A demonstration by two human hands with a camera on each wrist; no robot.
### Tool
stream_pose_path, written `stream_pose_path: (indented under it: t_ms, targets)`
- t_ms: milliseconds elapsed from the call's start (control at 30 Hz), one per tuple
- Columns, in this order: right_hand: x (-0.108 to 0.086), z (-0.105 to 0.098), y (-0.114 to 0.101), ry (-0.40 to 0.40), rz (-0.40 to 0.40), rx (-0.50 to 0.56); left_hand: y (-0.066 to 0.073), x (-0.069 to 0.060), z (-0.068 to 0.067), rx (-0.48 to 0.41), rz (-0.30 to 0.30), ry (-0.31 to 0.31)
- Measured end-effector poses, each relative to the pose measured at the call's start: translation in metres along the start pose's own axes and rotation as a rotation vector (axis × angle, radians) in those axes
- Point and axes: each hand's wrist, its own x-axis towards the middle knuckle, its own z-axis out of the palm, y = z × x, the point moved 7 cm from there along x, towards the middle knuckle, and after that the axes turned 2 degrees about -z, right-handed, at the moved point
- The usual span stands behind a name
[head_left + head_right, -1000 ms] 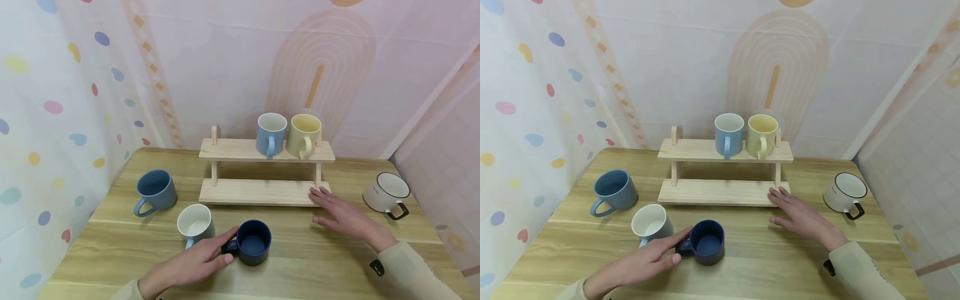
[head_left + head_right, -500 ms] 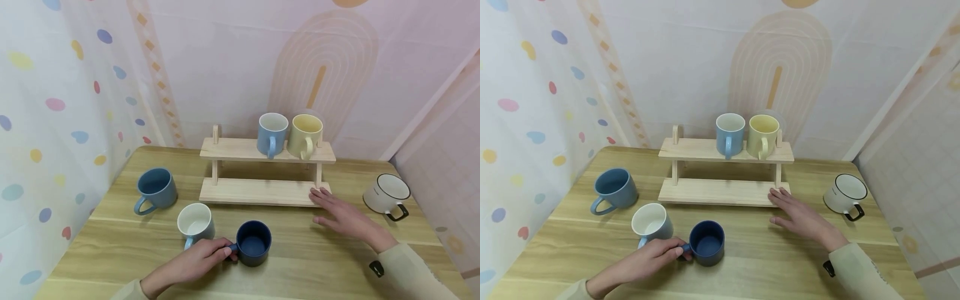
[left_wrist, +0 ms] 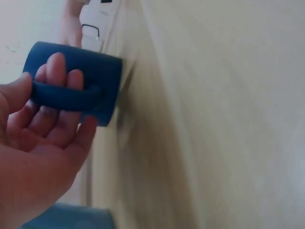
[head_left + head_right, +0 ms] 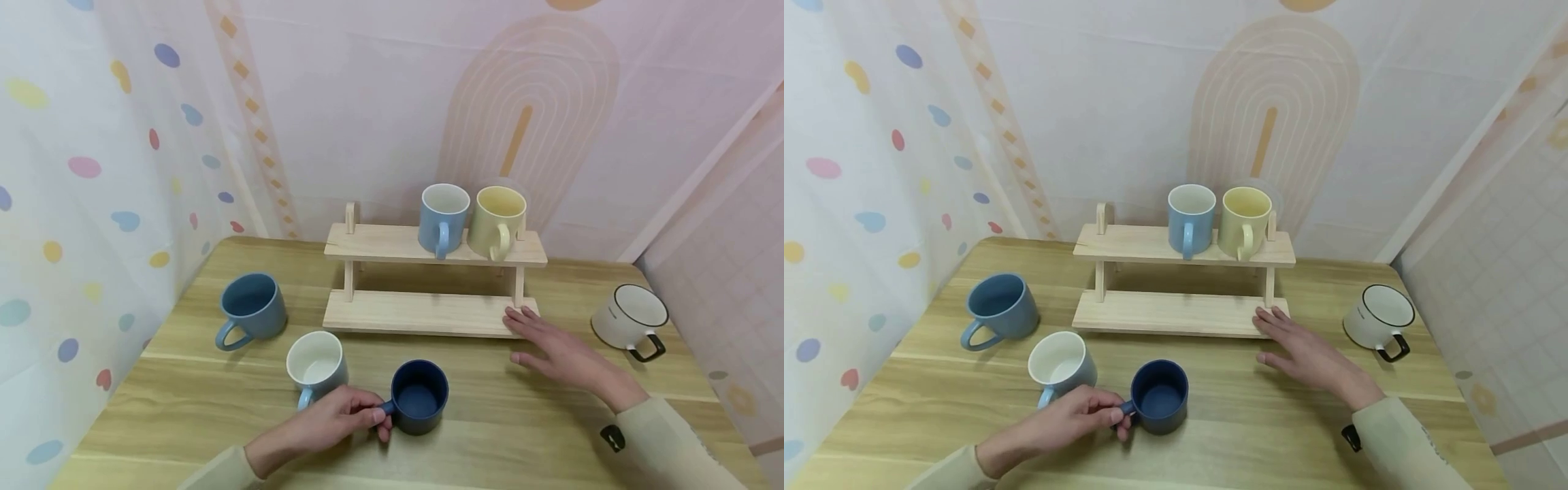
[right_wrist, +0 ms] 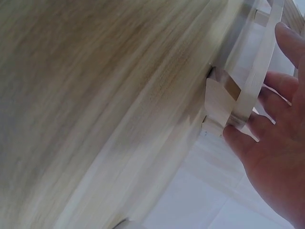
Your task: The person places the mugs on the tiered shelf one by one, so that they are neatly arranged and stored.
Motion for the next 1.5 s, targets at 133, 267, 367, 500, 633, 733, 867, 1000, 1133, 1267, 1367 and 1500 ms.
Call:
stream_pose_path:
  t_ms: [133,267,367,500,633,733,867,1000,1133,1267,1367,1500]
  targets:
    - [0.0,-0.002,0.001,0.009,0.0,0.008,-0.002,0.006,0.002,-0.019,0.001,0.013]
    - [0.001,-0.001,0.001,0.016,-0.008,0.009,-0.003,0.009,0.003,-0.045,-0.022,0.044]
    - [0.001,0.001,0.001,0.02,-0.017,0.015,-0.001,0.01,0.004,-0.058,-0.031,0.074]
    - [-0.001,0.001,0.001,0.036,-0.016,0.013,0.009,0.011,0.002,-0.039,0.003,0.132]
    - [-0.001,0.001,0.0,0.037,-0.014,0.011,0.022,0.009,-0.001,-0.013,0.036,0.202]
    - [0.0,0.0,-0.002,0.038,-0.016,0.012,0.03,0.008,-0.003,-0.015,0.042,0.245]
    - [0.001,0.0,-0.003,0.044,-0.014,0.01,0.041,0.007,-0.005,-0.02,0.056,0.287]
    - [-0.001,0.0,-0.001,0.049,-0.011,0.008,0.053,0.005,-0.007,-0.02,0.08,0.308]
    - [-0.004,0.001,0.0,0.061,-0.01,-0.002,0.061,0.002,-0.007,-0.029,0.118,0.328]
    - [-0.005,0.001,0.001,0.067,-0.01,0.005,0.067,0.001,-0.007,-0.052,0.14,0.351]
    - [-0.005,0.001,0.0,0.07,-0.008,0.01,0.07,0.0,-0.007,-0.061,0.142,0.37]
    - [-0.004,0.002,-0.001,0.07,-0.006,0.011,0.077,-0.001,-0.007,-0.064,0.16,0.4]
